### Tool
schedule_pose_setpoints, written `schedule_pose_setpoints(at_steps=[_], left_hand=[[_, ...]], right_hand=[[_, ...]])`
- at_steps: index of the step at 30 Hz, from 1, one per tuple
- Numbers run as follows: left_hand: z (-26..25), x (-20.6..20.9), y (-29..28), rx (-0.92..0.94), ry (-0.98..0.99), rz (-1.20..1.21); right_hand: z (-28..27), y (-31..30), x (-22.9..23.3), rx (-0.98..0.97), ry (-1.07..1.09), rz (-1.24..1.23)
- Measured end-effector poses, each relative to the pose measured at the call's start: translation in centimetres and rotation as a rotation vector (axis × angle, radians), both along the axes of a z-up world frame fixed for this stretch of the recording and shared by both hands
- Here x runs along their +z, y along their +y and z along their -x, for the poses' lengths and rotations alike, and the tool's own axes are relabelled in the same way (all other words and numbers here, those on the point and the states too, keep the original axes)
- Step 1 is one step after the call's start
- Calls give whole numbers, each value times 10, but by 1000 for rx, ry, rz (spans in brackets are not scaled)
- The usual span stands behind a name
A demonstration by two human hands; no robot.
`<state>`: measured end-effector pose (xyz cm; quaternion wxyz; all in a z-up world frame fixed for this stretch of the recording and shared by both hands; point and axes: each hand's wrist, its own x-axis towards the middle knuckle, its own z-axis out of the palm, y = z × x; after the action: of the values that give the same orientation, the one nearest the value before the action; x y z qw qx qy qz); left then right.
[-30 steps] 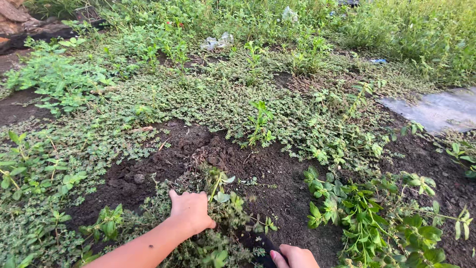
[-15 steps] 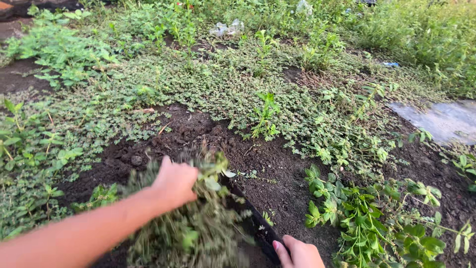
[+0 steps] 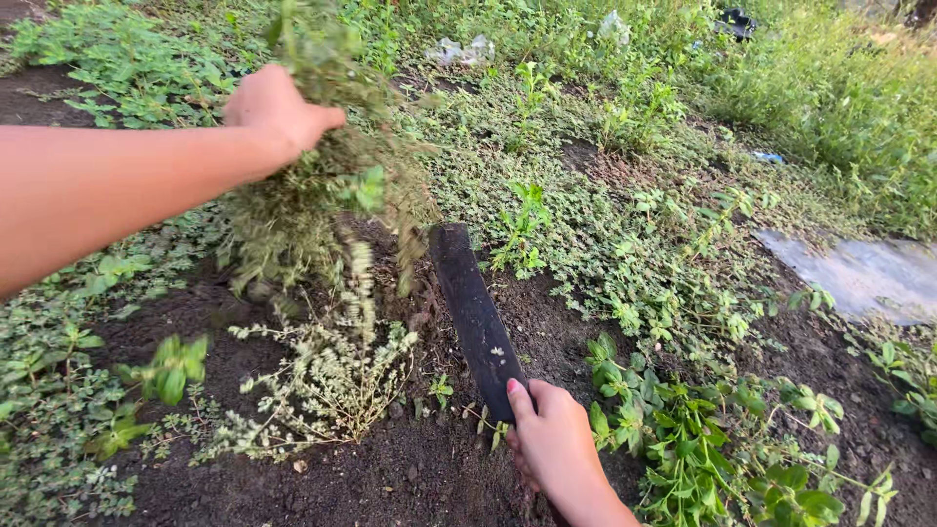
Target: The person clears weeds and small plants from a dirt area by hand and using a large blade, pulling up vegetation and cutting stems close to the ground.
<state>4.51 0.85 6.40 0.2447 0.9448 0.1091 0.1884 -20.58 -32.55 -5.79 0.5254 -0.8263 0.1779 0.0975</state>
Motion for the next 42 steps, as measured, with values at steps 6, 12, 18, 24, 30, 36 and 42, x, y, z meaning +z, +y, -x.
schedule_pose_setpoints(at_steps=[6, 12, 18, 24, 30, 36, 42], left_hand=[[71, -55, -44, -388, 88, -535], [166, -111, -85, -627, 952, -691], [196, -135, -84, -805, 678, -1138], [188, -153, -78, -948, 637, -1164], [207, -145, -84, -945, 681, -1276], [188, -147, -68, -1062, 476, -1277], [192, -139, -68, -1288, 290, -1335]], right_hand=[[-6, 21, 1, -69, -1, -23], [10, 15, -45, -106, 172, -56], [4, 0, -75, -132, 210, -172], [7, -10, -75, -150, 223, -180], [9, -18, -78, -160, 229, -190], [8, -14, -72, -202, 201, -210], [10, -7, -64, -165, 220, -211]])
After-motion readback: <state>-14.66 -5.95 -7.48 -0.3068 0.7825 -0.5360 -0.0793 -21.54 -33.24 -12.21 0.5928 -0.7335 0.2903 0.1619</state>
